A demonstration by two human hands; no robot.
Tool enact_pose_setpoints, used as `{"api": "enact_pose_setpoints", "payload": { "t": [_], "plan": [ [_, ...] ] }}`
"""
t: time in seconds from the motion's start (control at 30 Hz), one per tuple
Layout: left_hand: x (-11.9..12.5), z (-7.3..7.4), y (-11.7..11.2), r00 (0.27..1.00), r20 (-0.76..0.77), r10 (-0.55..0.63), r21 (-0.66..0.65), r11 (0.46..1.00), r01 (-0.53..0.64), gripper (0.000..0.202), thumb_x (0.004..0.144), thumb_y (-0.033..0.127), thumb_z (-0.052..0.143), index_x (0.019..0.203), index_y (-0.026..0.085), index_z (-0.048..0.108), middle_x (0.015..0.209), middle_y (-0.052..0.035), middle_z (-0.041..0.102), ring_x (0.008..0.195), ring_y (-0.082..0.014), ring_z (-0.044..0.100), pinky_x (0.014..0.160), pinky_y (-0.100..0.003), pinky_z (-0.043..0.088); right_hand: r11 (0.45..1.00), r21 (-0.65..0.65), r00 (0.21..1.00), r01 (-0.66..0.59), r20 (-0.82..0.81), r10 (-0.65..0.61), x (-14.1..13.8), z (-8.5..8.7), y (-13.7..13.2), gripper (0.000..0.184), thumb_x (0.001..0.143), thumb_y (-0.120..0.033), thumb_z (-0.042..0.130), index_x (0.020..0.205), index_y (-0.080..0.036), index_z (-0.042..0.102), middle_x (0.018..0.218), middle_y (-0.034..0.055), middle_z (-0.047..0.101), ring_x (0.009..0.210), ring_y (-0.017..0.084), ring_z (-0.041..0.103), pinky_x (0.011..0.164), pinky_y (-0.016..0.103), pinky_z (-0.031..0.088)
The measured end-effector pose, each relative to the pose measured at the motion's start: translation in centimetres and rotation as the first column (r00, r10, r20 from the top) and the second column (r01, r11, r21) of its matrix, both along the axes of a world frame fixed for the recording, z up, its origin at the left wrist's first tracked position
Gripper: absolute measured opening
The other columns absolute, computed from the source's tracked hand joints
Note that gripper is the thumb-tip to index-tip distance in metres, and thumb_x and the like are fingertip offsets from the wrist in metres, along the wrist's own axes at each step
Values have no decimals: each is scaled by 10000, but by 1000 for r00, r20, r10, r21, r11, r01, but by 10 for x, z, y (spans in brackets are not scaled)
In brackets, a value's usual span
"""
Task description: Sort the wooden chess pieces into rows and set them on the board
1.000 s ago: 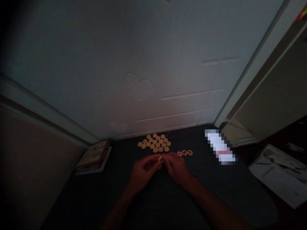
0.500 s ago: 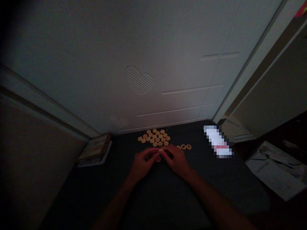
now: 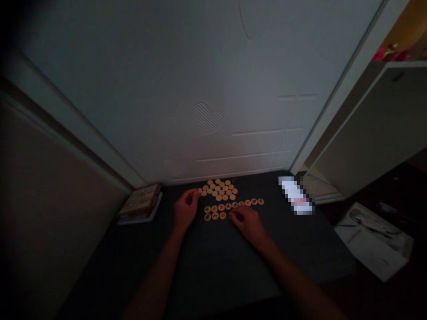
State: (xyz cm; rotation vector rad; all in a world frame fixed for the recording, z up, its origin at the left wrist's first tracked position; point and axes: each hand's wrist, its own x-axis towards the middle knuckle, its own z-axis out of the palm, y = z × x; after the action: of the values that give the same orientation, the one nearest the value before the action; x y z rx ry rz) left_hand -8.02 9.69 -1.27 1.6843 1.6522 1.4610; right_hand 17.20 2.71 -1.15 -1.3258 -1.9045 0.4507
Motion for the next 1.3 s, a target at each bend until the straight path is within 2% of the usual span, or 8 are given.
{"api": "enact_pose_setpoints", "payload": {
  "t": [0.17,0.4,0.6,0.7,0.83,1.0,1.17,1.3],
  "plan": [
    [2,-5,-1,1000,-6,-16,-1,1000,16,234,929,371,605,1040,210,733,880,-41,792,769,-179,744,723,-280,580,987,152,993,60,90,-74,-2,0,-4,101,953,-278,631,937,-230,719,920,65,718,888,227,683,828,369,569],
    [1,-7,1,1000,-10,-18,-2,1000,18,230,936,374,604,1044,213,728,906,-43,793,818,-188,750,786,-303,587,972,213,974,-100,222,52,4,4,-27,164,960,-204,589,1064,-237,711,1066,85,715,967,238,677,875,407,574],
    [2,-5,0,1000,-15,-21,-4,1000,21,222,940,360,598,1052,219,729,924,-42,792,815,-184,748,775,-298,590,974,226,993,-23,122,-5,8,6,-27,165,973,-207,557,1053,-235,698,1023,86,716,968,235,671,876,404,576],
    [2,-5,0,999,-31,-7,-5,1000,7,217,944,355,595,1054,224,728,926,-42,790,808,-181,742,773,-298,587,974,227,993,30,101,-54,18,10,-10,156,973,-232,559,1050,-240,696,1041,85,717,1005,245,662,926,427,552],
    [0,-7,1,998,-70,6,-6,1000,-6,197,934,346,612,1030,227,737,946,-50,782,832,-187,730,793,-309,575,994,105,978,18,203,-40,33,23,37,178,960,-261,575,1071,-224,708,1035,89,729,988,254,668,891,419,552],
    [0,-6,0,995,-103,15,-7,1000,-16,194,930,346,618,1021,228,741,929,-46,774,802,-179,710,772,-303,560,972,-74,926,-224,295,236,36,35,95,197,952,-235,576,1049,-219,746,1047,73,748,952,217,691,875,369,553],
    [-1,-3,-3,995,-93,16,-27,999,-19,223,950,364,592,1042,218,733,930,-47,776,772,-170,701,724,-283,548,942,-59,887,-330,321,331,47,33,107,234,928,-209,601,1106,-245,750,1097,61,744,1051,228,665,952,402,528],
    [0,-3,-3,994,-110,8,-40,999,-12,214,946,361,597,1035,222,735,918,-42,778,769,-173,699,708,-282,540,975,-30,921,-222,323,219,66,27,106,179,879,-275,698,1044,-237,758,1054,65,747,1013,247,669,925,417,532]
  ]
}}
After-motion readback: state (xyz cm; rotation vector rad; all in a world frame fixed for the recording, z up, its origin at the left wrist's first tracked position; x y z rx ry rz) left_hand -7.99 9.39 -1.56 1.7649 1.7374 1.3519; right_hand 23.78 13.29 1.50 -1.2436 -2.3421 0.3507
